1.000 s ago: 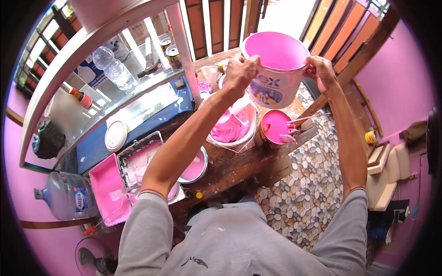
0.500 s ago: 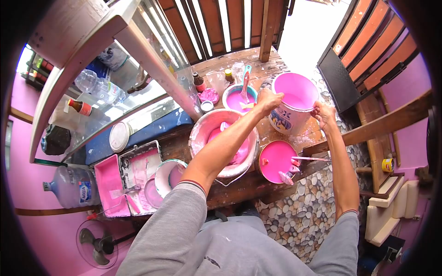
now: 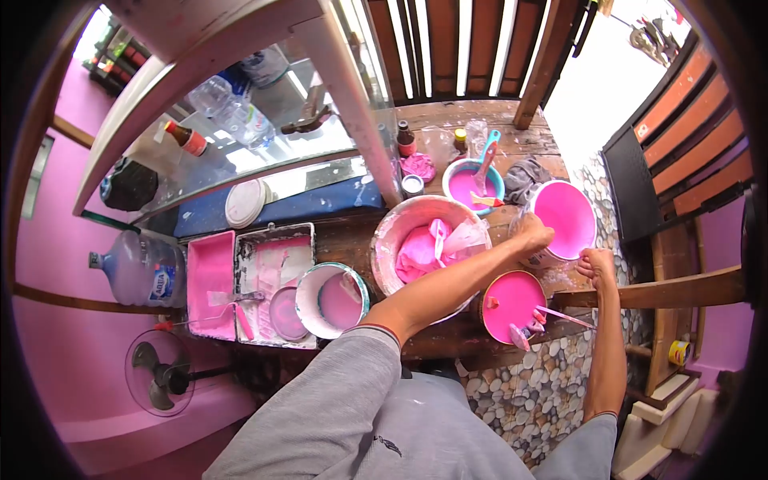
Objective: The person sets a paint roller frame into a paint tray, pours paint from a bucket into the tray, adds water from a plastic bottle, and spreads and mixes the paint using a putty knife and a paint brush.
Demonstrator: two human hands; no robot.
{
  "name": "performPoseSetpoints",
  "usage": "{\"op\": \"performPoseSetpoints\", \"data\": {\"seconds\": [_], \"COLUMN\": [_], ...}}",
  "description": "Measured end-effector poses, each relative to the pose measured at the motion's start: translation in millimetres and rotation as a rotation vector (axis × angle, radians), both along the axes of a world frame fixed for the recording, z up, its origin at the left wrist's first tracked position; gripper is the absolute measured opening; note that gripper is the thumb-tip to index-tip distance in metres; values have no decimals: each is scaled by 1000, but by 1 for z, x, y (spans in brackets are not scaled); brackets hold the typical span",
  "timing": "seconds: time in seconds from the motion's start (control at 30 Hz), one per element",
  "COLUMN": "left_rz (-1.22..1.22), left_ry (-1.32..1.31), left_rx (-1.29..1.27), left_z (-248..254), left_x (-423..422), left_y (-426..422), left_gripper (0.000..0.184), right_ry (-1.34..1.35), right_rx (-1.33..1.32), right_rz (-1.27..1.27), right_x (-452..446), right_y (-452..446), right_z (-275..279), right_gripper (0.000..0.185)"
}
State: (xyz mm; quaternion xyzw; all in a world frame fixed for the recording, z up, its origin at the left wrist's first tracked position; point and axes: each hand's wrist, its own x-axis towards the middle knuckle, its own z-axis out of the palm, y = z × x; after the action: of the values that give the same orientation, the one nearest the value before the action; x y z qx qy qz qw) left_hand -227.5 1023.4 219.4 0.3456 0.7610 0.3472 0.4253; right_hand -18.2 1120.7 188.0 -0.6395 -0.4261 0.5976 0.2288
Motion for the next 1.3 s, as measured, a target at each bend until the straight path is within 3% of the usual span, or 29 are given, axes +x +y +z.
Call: {"op": "performPoseSetpoints", "data": {"seconds": [0.03, 0.07, 0.1, 0.13, 0.17, 0.2, 0.27, 0.37, 0.43, 0.47, 0.6, 0.67, 0.77, 0.87, 0.93, 1.03, 1.07, 1.17, 1.3], "left_rz": [-6, 18, 0, 161, 43, -25, -234, -504, -451, -423, 14, 196, 529, 752, 1015, 1144, 1194, 1258, 1336], "left_ry": [-48, -70, -100, 44, -81, -162, -382, -785, -1019, -1003, -941, -895, -854, -832, -698, -702, -690, -696, -681], "left_rx": [10, 17, 196, 324, 274, 371, 492, 507, 267, 271, 232, 241, 220, 284, 265, 271, 263, 271, 315], "left_z": [1, 40, 41, 45, 66, 79, 99, 112, 123, 111, 75, 75, 66, 48, 36, 26, 22, 16, 30], "left_x": [2, 0, 0, 11, 4, -2, -21, -66, -100, -114, -155, -166, -173, -169, -164, -162, -162, -170, -191], "left_y": [-1, -20, -28, -40, -56, -78, -130, -235, -320, -359, -522, -595, -690, -762, -795, -826, -833, -845, -839], "left_gripper": [45, 42, 49, 60, 69, 64, 55, 48, 51, 53, 51, 44, 34, 29, 27, 28, 28, 29, 30], "right_ry": [-131, -263, -257, -646, -1027, -1021, -888, -663, -416, -318, -110, 23, 127, 9, 15, 51, 135, 28, 166], "right_rx": [-20, -36, -28, 272, 584, 598, 780, 967, 1014, 1018, 1194, 1193, 1099, 1023, 971, 1015, 1026, 1040, 1201], "right_rz": [64, 131, 156, 228, 286, 303, 304, 371, 468, 534, 856, 882, 878, 831, 736, 678, 654, 586, 455], "right_x": [6, 3, -5, -12, -20, -32, -61, -98, -138, -163, -272, -337, -441, -523, -565, -596, -607, -620, -642], "right_y": [10, 14, 9, 2, -6, -18, -54, -100, -148, -177, -263, -287, -294, -296, -289, -293, -297, -300, -293], "right_z": [-4, -6, -1, 7, 19, 36, 66, 77, 95, 108, 146, 150, 151, 173, 177, 192, 193, 194, 179], "right_gripper": [8, 13, 13, 23, 34, 34, 58, 51, 45, 43, 46, 57, 79, 104, 112, 123, 123, 121, 100]}}
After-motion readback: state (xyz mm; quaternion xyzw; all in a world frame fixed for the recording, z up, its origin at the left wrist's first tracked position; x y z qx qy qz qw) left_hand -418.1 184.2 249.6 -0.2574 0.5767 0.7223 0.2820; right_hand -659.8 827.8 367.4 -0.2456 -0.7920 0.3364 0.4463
